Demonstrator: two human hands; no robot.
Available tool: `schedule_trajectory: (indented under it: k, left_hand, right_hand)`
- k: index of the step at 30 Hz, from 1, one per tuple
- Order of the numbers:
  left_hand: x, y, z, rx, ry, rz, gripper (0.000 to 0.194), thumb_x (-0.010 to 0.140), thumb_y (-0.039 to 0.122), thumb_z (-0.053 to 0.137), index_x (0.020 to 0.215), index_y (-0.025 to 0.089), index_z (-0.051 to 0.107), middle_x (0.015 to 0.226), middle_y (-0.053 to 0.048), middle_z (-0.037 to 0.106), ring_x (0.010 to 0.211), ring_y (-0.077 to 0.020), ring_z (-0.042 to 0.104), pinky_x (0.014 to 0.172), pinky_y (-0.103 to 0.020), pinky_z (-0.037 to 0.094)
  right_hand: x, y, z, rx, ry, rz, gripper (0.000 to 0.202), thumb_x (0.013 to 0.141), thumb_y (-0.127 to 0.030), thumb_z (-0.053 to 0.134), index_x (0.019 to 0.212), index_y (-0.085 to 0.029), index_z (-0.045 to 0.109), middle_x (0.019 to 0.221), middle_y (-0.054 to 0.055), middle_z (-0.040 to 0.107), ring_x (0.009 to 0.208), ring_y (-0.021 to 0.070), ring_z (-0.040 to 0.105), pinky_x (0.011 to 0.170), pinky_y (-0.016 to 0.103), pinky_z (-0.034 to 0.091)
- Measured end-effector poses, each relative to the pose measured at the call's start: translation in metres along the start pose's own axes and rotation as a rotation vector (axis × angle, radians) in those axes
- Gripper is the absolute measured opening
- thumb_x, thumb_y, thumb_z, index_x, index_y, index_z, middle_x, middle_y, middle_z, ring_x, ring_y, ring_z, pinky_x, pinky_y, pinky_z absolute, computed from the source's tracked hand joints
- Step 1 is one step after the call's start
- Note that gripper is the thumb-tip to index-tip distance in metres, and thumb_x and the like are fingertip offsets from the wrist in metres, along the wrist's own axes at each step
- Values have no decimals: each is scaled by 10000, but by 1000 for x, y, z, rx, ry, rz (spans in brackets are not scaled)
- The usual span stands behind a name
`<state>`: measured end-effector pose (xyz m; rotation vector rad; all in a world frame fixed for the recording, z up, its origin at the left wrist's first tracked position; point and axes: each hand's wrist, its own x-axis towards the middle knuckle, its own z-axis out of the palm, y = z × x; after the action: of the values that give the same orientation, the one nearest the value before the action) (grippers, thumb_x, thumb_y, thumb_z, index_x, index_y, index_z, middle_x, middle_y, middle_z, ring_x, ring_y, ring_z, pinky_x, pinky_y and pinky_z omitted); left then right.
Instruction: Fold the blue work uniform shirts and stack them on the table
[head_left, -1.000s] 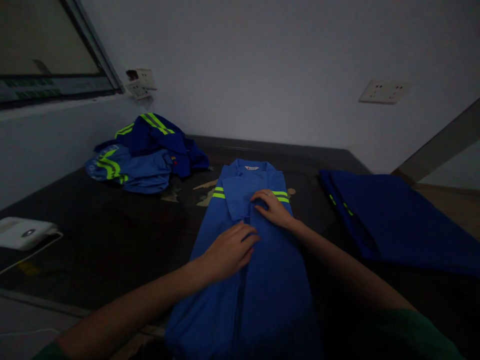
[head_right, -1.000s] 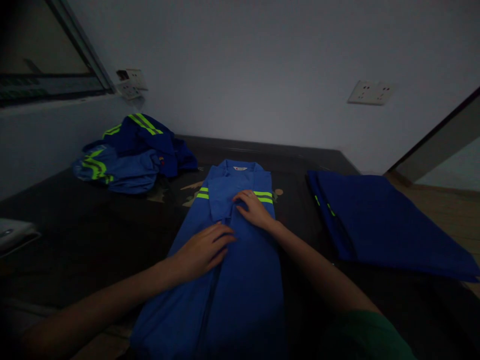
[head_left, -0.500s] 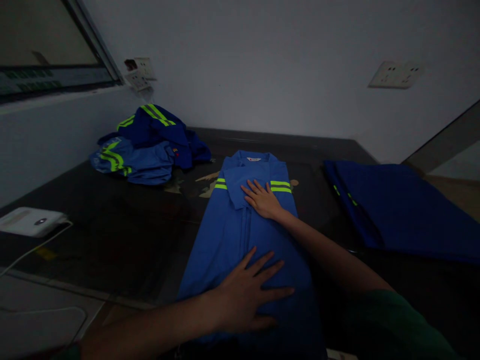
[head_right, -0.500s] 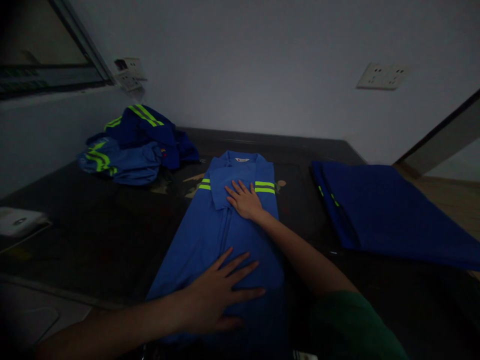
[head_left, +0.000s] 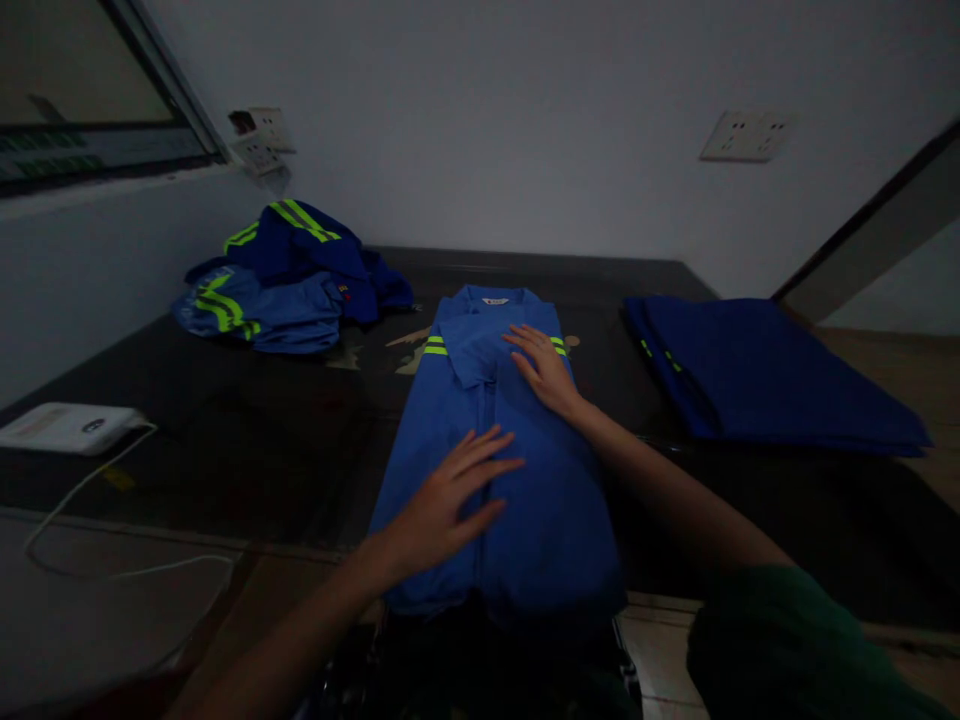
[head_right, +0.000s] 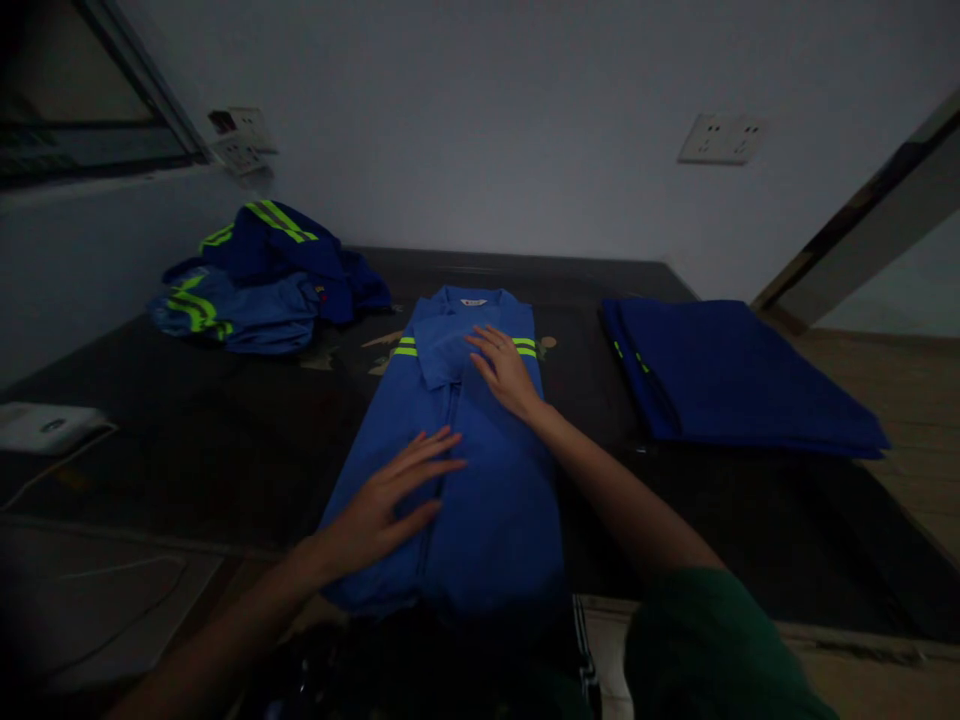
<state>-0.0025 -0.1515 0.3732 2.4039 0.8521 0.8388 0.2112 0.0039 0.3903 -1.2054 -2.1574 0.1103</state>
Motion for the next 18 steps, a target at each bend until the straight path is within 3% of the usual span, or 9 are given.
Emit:
schedule_trajectory:
  k: [2, 4, 6, 8, 10, 12, 15, 18]
  left_hand:
    - [-31, 0, -12, -119, 260, -110, 296, 968, 329, 431, 1183, 229, 608, 1244, -81, 634, 1192, -224, 567, 1034, -431, 432]
    - [-69, 0, -19, -281, 351, -278, 286, 958, 382, 442, 1014, 202, 658, 931, -65, 727, 869, -202, 696, 816, -348, 547]
    - [-106, -4, -22, -466, 211, -475, 368, 934, 476, 452, 885, 176, 659, 726, -43, 710, 605, -171, 679, 616, -283, 544]
    - [-135, -13, -18, -570, -18, -655, 468, 906, 560, 439, 785, 160, 650, 642, -38, 688, 487, -156, 636, 505, -251, 499]
    - [-154, -25, -8, -525, -137, -780, 492, 878, 586, 457, 717, 163, 650, 642, -46, 693, 533, -176, 652, 538, -261, 508]
    - [-163, -41, 6, -429, -57, -850, 422, 811, 581, 551, 773, 180, 675, 771, -59, 732, 722, -225, 695, 694, -309, 543]
    - [-166, -64, 33, -416, 211, -866, 525, 604, 605, 710, 925, 190, 682, 1048, -101, 721, 1064, -314, 632, 949, -414, 483]
    - [-167, -74, 58, -517, 303, -860, 663, 431, 588, 796, 931, 167, 682, 1136, -147, 688, 1163, -367, 568, 1022, -461, 428]
  right_hand:
    - [-34, -19, -47, 107, 5, 64, 363, 967, -372, 390, 1211, -264, 635, 1361, 50, 540, 1299, 233, 439, 1092, 475, 327]
    - [-84, -37, -99, 236, -114, 189, 336, 924, -438, 473, 1124, -272, 686, 1222, 58, 636, 1176, 247, 552, 1013, 453, 423]
    - [-146, -49, -139, 386, -317, 370, 345, 880, -491, 540, 1045, -247, 720, 1024, 75, 709, 954, 226, 660, 840, 363, 530]
    - [-212, -55, -156, 558, -604, 517, 393, 874, -543, 525, 933, -224, 748, 803, 76, 723, 650, 176, 676, 621, 291, 545]
    - [-269, -58, -144, 693, -759, 663, 489, 882, -601, 462, 991, -211, 737, 792, 90, 726, 550, 161, 658, 564, 287, 537]
    - [-309, -57, -111, 688, -749, 787, 561, 864, -648, 447, 1049, -195, 722, 778, 98, 722, 558, 176, 661, 569, 305, 543]
    - [-335, -54, -54, 624, -526, 841, 612, 792, -668, 549, 1158, -195, 678, 996, 134, 717, 900, 273, 683, 794, 391, 557]
    - [-338, -49, -15, 692, -279, 856, 688, 700, -664, 658, 1221, -215, 634, 1292, 155, 594, 1170, 331, 569, 969, 468, 476]
